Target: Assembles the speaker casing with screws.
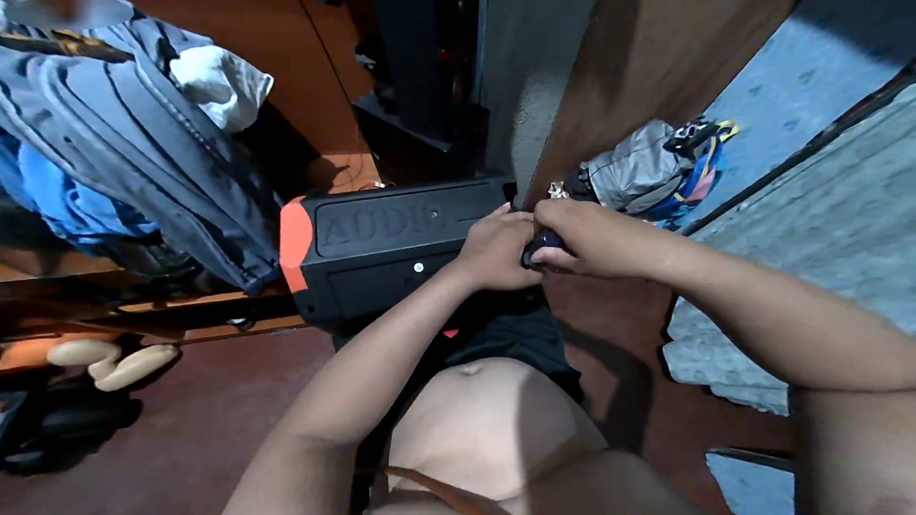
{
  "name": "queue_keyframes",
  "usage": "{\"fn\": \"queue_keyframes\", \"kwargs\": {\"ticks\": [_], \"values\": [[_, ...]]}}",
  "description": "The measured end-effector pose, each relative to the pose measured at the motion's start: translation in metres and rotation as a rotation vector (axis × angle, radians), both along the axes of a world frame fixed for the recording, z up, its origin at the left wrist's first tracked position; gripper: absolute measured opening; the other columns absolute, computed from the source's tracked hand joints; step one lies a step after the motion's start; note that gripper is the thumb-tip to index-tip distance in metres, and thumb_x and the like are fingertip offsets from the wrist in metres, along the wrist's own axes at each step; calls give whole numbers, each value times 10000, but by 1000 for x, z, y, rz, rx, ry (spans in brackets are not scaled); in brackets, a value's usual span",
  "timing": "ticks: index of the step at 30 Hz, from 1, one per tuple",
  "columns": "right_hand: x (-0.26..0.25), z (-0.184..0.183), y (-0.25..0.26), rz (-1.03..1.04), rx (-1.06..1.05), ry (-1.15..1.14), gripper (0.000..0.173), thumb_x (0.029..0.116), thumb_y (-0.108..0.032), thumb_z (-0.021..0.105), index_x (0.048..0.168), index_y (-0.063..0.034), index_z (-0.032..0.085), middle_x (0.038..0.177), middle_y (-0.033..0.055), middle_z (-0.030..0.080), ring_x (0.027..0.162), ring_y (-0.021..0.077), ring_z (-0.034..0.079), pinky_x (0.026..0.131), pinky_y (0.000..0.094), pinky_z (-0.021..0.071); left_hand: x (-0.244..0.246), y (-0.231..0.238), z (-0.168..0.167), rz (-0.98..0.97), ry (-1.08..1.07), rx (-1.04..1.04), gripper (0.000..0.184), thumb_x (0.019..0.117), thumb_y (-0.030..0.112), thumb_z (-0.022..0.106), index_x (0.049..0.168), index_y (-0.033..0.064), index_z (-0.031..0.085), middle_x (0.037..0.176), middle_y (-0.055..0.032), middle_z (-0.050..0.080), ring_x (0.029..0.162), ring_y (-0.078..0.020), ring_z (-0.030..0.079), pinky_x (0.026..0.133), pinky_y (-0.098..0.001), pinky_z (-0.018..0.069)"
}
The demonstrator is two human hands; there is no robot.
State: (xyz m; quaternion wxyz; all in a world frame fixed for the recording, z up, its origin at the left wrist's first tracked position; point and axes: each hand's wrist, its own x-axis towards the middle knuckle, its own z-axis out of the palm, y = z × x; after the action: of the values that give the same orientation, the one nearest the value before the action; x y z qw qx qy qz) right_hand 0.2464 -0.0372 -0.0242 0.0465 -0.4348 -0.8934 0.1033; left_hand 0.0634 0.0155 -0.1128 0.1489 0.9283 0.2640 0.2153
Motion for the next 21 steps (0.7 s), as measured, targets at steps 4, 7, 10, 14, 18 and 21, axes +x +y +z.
{"fn": "queue_keyframes", "kwargs": {"ticks": [4,7,10,14,18,21], "values": [[6,1,8,212,19,-7,250,933,-133,722,1170,-74,668,1091,122,603,975,246,641,841,395,569,-13,9,8,-107,4,-157,303,883,308,787,1104,101,775,1295,-61,710,1395,-222,529,1274,-494,235],[2,4,7,95,-44,103,354,920,-190,737,1224,-51,624,1128,117,657,1028,234,662,918,430,561,-9,9,4,-24,11,-133,375,838,385,840,1052,87,766,1181,-63,737,1256,-199,628,1245,-471,314],[4,-12,6,-102,-38,303,412,896,-296,795,1172,-64,597,1023,89,663,894,186,671,816,406,581,0,4,-3,60,-62,-22,350,789,397,858,848,79,723,1048,-57,757,1139,-213,689,1181,-489,409],[11,-40,1,-239,-31,551,441,850,-284,845,1124,-71,574,971,52,676,845,124,670,774,336,588,6,3,-8,110,-51,40,428,784,464,831,1032,128,736,1090,-4,753,1161,-157,678,1192,-463,398],[17,-42,-2,-97,13,562,352,897,-214,790,1162,-47,630,1035,53,716,921,87,700,846,293,599,-6,9,1,-37,-12,-133,466,808,356,794,1146,43,724,1332,-111,681,1384,-251,540,1268,-489,240],[14,-42,-2,-58,23,523,315,939,-187,713,1214,-52,641,1136,79,680,980,112,668,877,306,577,-13,13,8,-86,20,-185,340,884,313,776,1084,39,763,1361,-116,667,1421,-257,501,1271,-490,236]]}}
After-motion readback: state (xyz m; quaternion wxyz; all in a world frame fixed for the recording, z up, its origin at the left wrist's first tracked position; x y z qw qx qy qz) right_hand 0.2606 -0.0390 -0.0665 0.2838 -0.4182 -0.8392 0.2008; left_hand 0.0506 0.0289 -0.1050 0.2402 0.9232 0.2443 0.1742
